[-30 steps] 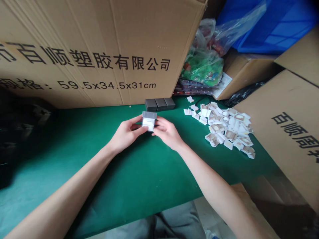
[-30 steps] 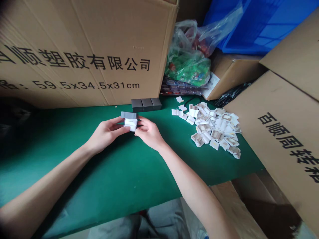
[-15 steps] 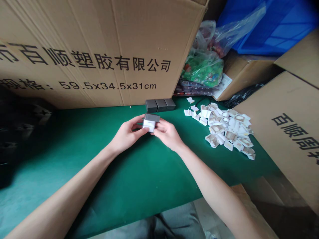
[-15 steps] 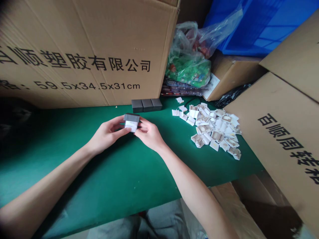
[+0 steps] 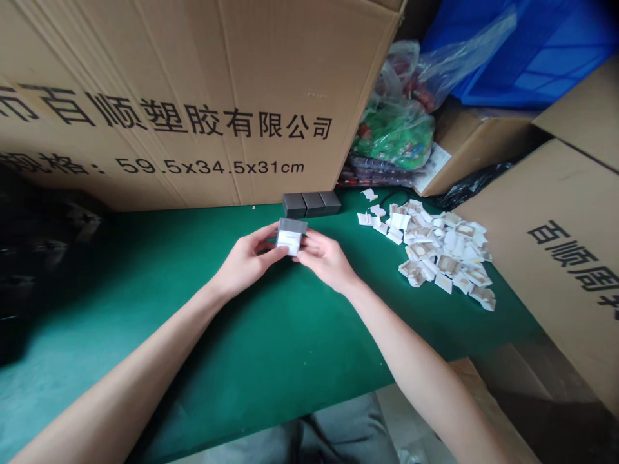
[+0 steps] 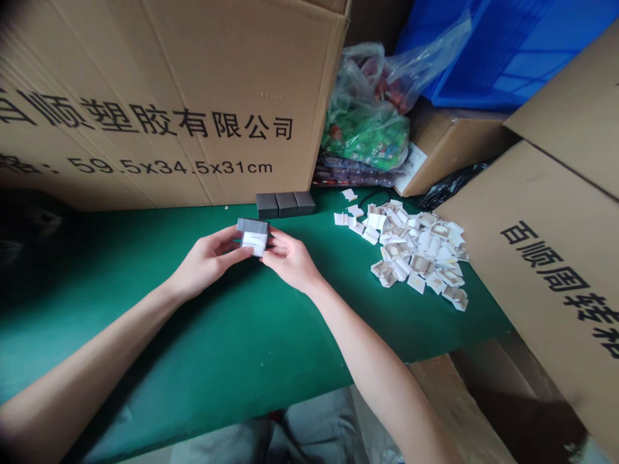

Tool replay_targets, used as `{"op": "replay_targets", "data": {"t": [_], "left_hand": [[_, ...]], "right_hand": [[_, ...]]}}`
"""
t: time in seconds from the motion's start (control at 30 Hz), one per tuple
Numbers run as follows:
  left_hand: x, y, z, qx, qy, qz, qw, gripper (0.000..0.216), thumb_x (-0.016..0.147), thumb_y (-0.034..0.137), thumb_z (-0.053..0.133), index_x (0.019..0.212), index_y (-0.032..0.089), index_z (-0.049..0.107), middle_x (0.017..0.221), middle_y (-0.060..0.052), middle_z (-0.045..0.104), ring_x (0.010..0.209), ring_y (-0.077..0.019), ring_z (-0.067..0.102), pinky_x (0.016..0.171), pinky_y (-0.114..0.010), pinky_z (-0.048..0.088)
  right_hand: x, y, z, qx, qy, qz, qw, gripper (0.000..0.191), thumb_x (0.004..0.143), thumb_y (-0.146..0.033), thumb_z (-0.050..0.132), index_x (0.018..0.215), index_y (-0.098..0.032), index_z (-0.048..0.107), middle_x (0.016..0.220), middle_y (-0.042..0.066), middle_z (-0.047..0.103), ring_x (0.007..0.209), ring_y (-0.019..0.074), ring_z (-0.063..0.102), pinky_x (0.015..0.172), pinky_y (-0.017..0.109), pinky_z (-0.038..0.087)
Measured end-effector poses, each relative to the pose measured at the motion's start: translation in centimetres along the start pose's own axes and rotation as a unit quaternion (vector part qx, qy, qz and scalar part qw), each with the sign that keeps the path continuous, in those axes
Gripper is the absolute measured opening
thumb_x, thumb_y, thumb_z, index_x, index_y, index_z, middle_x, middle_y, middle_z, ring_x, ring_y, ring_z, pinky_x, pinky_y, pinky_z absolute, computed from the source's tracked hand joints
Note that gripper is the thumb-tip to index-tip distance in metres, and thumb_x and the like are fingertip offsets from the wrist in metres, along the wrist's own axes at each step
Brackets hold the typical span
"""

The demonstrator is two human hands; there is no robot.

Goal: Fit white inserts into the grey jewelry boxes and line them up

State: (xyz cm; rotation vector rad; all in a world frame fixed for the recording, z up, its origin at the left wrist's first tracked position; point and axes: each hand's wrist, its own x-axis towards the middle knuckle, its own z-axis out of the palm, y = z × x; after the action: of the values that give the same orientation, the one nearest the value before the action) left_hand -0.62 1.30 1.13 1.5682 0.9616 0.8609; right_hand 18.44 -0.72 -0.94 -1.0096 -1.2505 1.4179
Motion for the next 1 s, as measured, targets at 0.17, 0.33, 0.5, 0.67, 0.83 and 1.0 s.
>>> {"op": "replay_targets", "data": {"t": [0.17, 0.33, 0.5, 0.67, 0.83, 1.0], "left_hand": [[0.02, -0.34, -0.10, 0.027, 0.000, -0.012, 1.000, 0.071, 0.088, 0.046, 0.070, 0.149, 0.013, 0.052, 0.124, -0.013, 0.073, 0.108, -0.0307, 0.070, 0.098, -0.046, 0.053], [-0.01, -0.57, -0.09, 0.066, -0.013, 0.010, 0.998, 0.071, 0.089, 0.048, 0.067, 0.150, 0.017, 0.052, 0.130, -0.010, 0.072, 0.109, -0.0297, 0.070, 0.100, -0.044, 0.054], [-0.05, -0.71, -0.03, 0.077, -0.012, 0.017, 0.997, 0.069, 0.088, 0.048, 0.067, 0.149, 0.018, 0.053, 0.132, -0.008, 0.071, 0.112, -0.0291, 0.070, 0.100, -0.042, 0.055], [-0.04, -0.65, 0.04, 0.068, -0.006, 0.017, 0.998, 0.069, 0.088, 0.048, 0.068, 0.148, 0.017, 0.054, 0.131, -0.008, 0.072, 0.108, -0.0288, 0.071, 0.097, -0.041, 0.056], [-0.13, -0.25, 0.04, 0.049, -0.008, 0.000, 0.999, 0.072, 0.089, 0.049, 0.069, 0.150, 0.015, 0.053, 0.131, -0.010, 0.072, 0.109, -0.0301, 0.070, 0.097, -0.041, 0.056], [-0.16, -0.35, -0.15, 0.044, -0.011, -0.006, 0.999, 0.072, 0.090, 0.053, 0.066, 0.151, 0.018, 0.052, 0.134, -0.009, 0.070, 0.115, -0.0326, 0.069, 0.101, -0.044, 0.053]], "right_hand": [[0.12, 0.20, -0.10, -0.033, 0.008, -0.007, 0.999, 0.057, 0.076, -0.017, 0.068, 0.132, -0.019, 0.060, 0.126, 0.009, 0.073, 0.106, 0.0212, 0.073, 0.098, 0.040, 0.060], [0.11, 0.25, -0.09, -0.064, 0.014, -0.024, 0.998, 0.054, 0.073, -0.014, 0.065, 0.126, -0.021, 0.064, 0.118, 0.007, 0.075, 0.098, 0.0191, 0.073, 0.090, 0.034, 0.062], [0.02, 0.29, 0.09, -0.075, 0.019, -0.031, 0.996, 0.055, 0.073, -0.013, 0.063, 0.126, -0.022, 0.064, 0.114, 0.005, 0.076, 0.090, 0.0174, 0.074, 0.085, 0.032, 0.062], [0.11, 0.54, 0.09, -0.082, 0.025, -0.029, 0.996, 0.052, 0.077, -0.016, 0.063, 0.129, -0.022, 0.064, 0.117, 0.005, 0.076, 0.092, 0.0178, 0.073, 0.082, 0.032, 0.063], [0.00, 0.19, 0.00, -0.057, 0.010, -0.033, 0.998, 0.044, 0.085, -0.024, 0.065, 0.129, -0.023, 0.066, 0.125, 0.006, 0.073, 0.102, 0.0204, 0.073, 0.083, 0.033, 0.065], [-0.11, -0.13, -0.01, -0.063, 0.007, -0.026, 0.998, 0.045, 0.086, -0.030, 0.068, 0.131, -0.023, 0.065, 0.127, 0.006, 0.072, 0.106, 0.0222, 0.072, 0.081, 0.033, 0.066]]}}
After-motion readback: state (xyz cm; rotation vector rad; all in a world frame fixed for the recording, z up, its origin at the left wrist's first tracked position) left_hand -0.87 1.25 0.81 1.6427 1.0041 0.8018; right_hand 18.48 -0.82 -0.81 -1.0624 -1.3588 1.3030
